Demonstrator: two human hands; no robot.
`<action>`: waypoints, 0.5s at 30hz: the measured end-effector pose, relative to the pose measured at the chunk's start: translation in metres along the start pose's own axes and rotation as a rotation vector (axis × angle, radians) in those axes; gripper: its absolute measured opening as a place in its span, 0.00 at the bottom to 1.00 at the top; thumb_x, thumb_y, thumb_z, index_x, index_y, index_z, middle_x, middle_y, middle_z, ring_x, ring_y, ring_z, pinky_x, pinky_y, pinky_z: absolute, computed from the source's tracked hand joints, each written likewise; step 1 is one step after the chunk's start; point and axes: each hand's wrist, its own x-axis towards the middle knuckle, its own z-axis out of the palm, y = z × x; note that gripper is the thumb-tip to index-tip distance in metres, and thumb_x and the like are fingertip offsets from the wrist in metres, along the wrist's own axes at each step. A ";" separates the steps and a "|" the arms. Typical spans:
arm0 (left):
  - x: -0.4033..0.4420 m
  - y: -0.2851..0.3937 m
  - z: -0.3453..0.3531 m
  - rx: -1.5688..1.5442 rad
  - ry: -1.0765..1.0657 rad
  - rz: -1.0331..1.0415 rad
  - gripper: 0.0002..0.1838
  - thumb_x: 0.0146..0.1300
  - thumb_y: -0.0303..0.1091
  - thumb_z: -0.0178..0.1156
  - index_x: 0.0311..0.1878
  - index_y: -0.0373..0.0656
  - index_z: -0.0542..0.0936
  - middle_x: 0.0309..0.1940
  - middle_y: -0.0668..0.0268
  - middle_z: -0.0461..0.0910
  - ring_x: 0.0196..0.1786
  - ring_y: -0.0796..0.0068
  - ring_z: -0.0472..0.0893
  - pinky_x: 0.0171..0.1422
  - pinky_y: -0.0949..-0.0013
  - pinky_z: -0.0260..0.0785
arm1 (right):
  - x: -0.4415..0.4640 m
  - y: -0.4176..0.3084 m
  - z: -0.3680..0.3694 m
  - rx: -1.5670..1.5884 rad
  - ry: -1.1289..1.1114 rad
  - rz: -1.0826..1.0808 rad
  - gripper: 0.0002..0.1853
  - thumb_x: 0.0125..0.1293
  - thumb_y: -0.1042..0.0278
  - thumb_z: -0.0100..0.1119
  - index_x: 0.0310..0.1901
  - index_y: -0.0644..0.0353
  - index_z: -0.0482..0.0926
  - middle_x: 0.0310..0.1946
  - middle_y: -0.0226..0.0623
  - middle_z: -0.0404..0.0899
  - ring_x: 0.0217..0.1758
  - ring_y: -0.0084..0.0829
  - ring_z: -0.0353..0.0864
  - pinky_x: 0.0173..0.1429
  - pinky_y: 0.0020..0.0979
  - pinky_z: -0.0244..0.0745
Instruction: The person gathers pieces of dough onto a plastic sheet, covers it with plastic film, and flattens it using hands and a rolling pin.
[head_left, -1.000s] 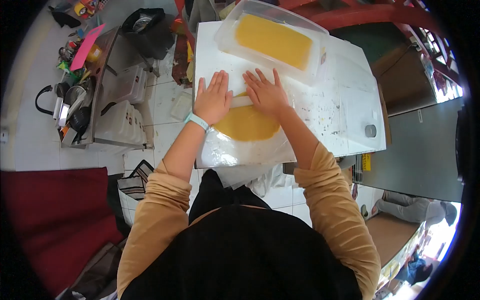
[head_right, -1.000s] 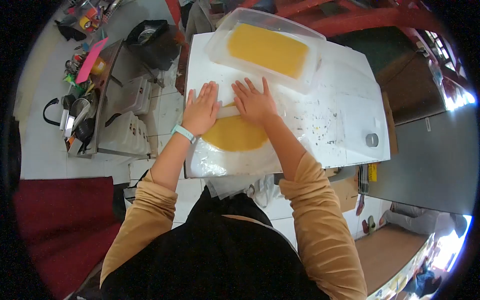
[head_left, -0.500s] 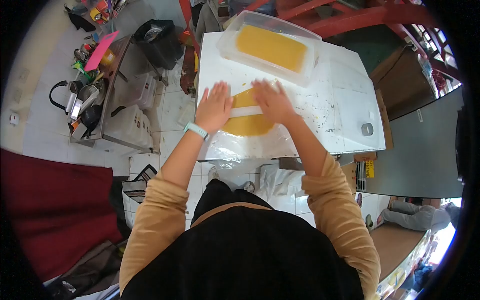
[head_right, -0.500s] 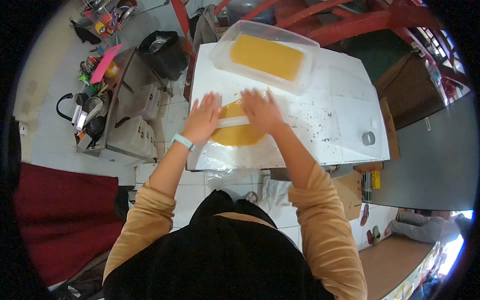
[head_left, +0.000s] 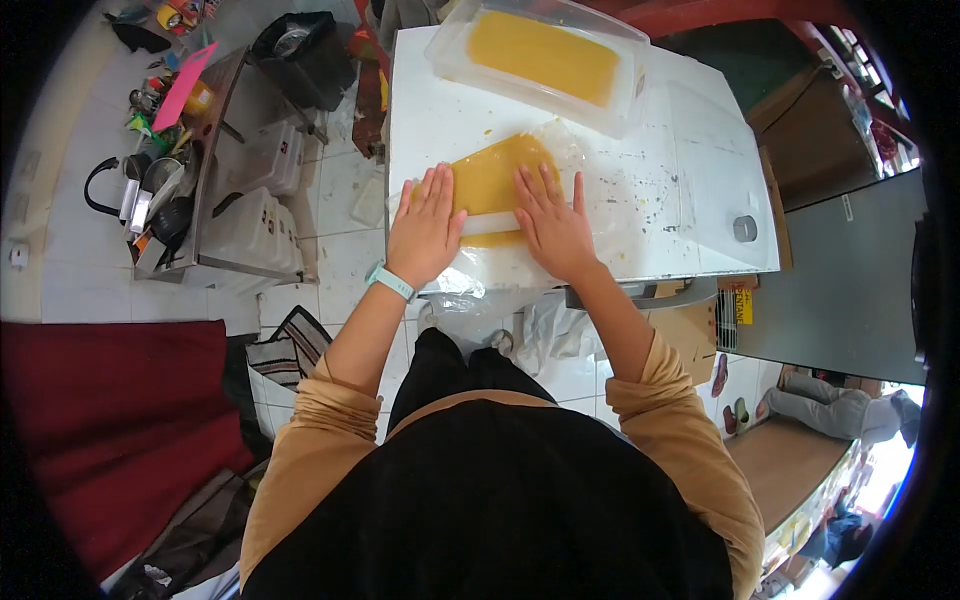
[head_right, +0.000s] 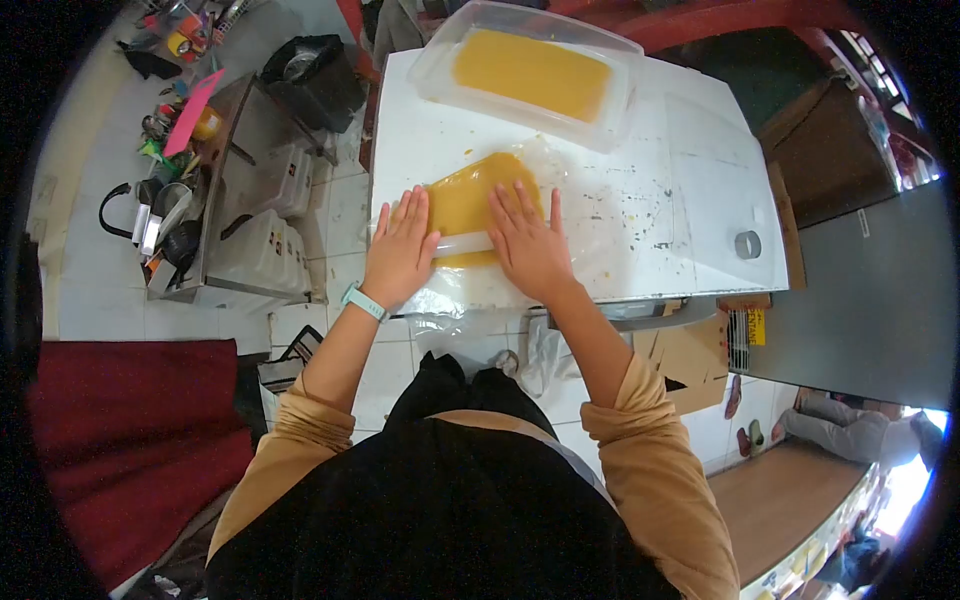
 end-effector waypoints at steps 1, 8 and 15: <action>-0.007 0.003 -0.001 0.000 0.005 0.013 0.32 0.72 0.43 0.41 0.72 0.31 0.54 0.73 0.51 0.56 0.76 0.59 0.53 0.79 0.54 0.37 | -0.008 -0.003 -0.001 0.024 0.003 -0.004 0.27 0.74 0.57 0.35 0.72 0.54 0.57 0.73 0.33 0.57 0.78 0.34 0.48 0.77 0.58 0.30; -0.052 0.028 -0.013 -0.197 -0.012 0.031 0.32 0.71 0.43 0.44 0.71 0.32 0.56 0.72 0.48 0.54 0.76 0.55 0.53 0.78 0.54 0.42 | -0.052 -0.013 -0.015 0.176 -0.016 -0.093 0.24 0.68 0.66 0.51 0.65 0.57 0.66 0.62 0.37 0.71 0.68 0.39 0.66 0.74 0.47 0.50; -0.051 -0.020 -0.012 -0.612 0.278 -0.433 0.23 0.66 0.38 0.57 0.59 0.36 0.72 0.58 0.48 0.72 0.64 0.51 0.68 0.68 0.55 0.58 | -0.078 0.040 -0.016 0.070 0.177 0.331 0.18 0.66 0.67 0.53 0.57 0.57 0.71 0.49 0.37 0.76 0.52 0.38 0.75 0.53 0.43 0.68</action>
